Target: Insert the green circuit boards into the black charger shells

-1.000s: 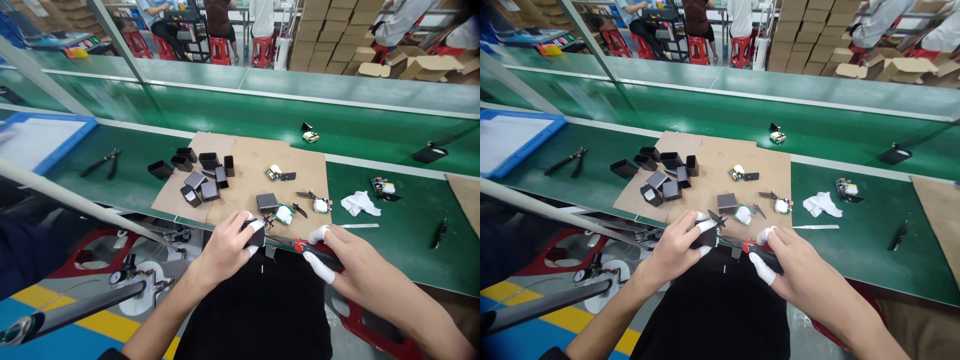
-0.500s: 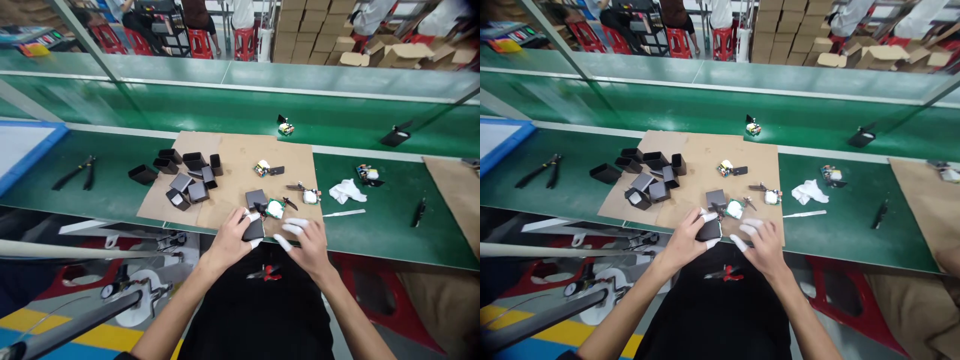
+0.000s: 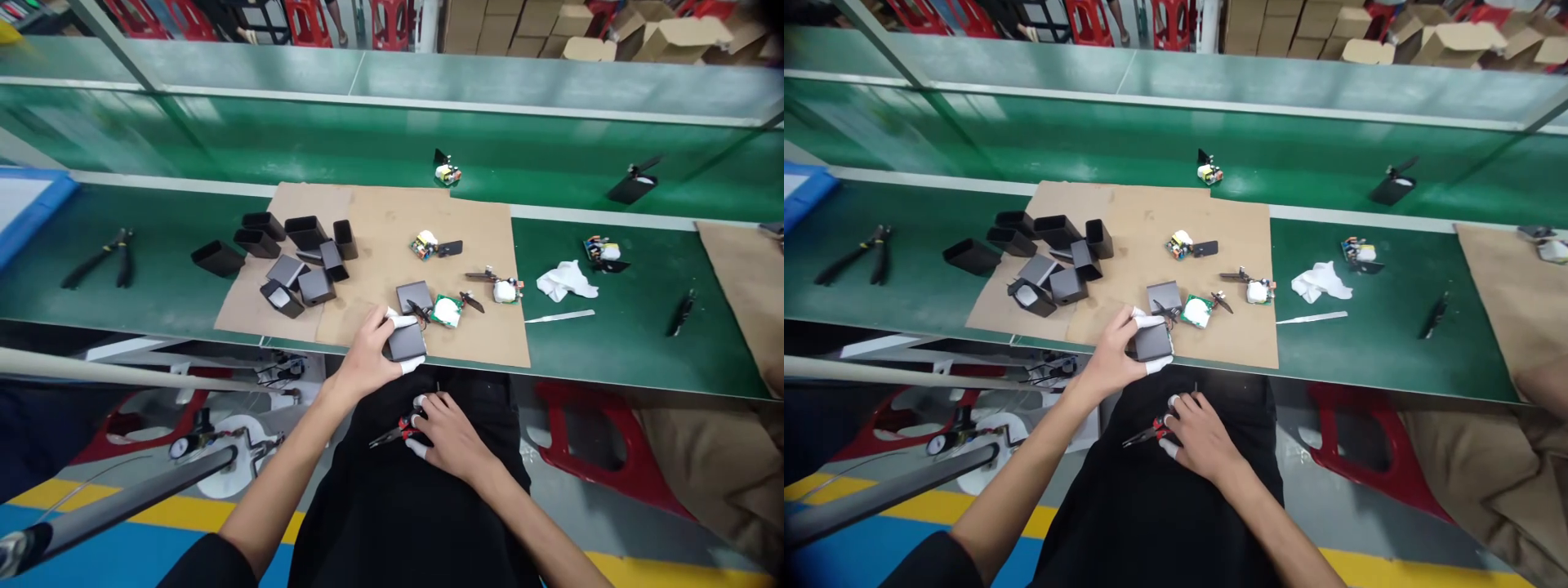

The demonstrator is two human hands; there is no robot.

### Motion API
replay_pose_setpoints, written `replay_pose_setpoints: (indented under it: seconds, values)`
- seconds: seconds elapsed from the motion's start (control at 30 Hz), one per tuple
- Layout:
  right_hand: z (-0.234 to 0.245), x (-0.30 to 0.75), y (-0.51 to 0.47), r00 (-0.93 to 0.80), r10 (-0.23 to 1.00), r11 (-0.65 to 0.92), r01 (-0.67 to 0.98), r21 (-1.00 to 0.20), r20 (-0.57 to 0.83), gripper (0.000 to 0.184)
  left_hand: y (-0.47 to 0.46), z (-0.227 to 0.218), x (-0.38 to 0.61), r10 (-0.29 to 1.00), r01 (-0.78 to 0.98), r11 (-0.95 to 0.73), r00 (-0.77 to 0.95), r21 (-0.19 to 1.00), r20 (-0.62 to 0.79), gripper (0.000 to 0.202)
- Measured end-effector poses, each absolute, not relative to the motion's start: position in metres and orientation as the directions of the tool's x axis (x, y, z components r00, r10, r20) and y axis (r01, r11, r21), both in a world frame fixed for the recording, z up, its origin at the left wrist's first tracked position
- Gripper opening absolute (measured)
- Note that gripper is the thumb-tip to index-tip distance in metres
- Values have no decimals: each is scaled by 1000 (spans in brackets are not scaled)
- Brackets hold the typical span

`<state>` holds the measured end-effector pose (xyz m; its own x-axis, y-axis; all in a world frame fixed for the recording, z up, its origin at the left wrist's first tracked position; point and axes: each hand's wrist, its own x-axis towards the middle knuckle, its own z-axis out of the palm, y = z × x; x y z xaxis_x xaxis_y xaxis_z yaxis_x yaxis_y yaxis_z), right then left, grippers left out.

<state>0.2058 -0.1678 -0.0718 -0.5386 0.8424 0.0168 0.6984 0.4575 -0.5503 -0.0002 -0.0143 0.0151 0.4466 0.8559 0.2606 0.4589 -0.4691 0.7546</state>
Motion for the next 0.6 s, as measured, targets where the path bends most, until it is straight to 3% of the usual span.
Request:
replay_pose_setpoints:
  seconds: [0.17,0.3,0.5,0.6]
  values:
    - [-71,214,-166,-628,777,475,630,-614,-43,10,-17,12,-1,856,456,-477,436,751,278,55]
    - [-56,242,-170,-613,788,423,595,-683,-46,15,-17,12,-3,853,448,-479,439,755,281,55]
    - [-26,298,-204,-310,926,-60,443,-895,-215,34,-16,16,-6,852,373,-462,439,805,286,58]
    - [-3,320,-210,-175,970,-69,467,-882,-169,22,-17,19,-6,853,324,-459,419,827,309,57]
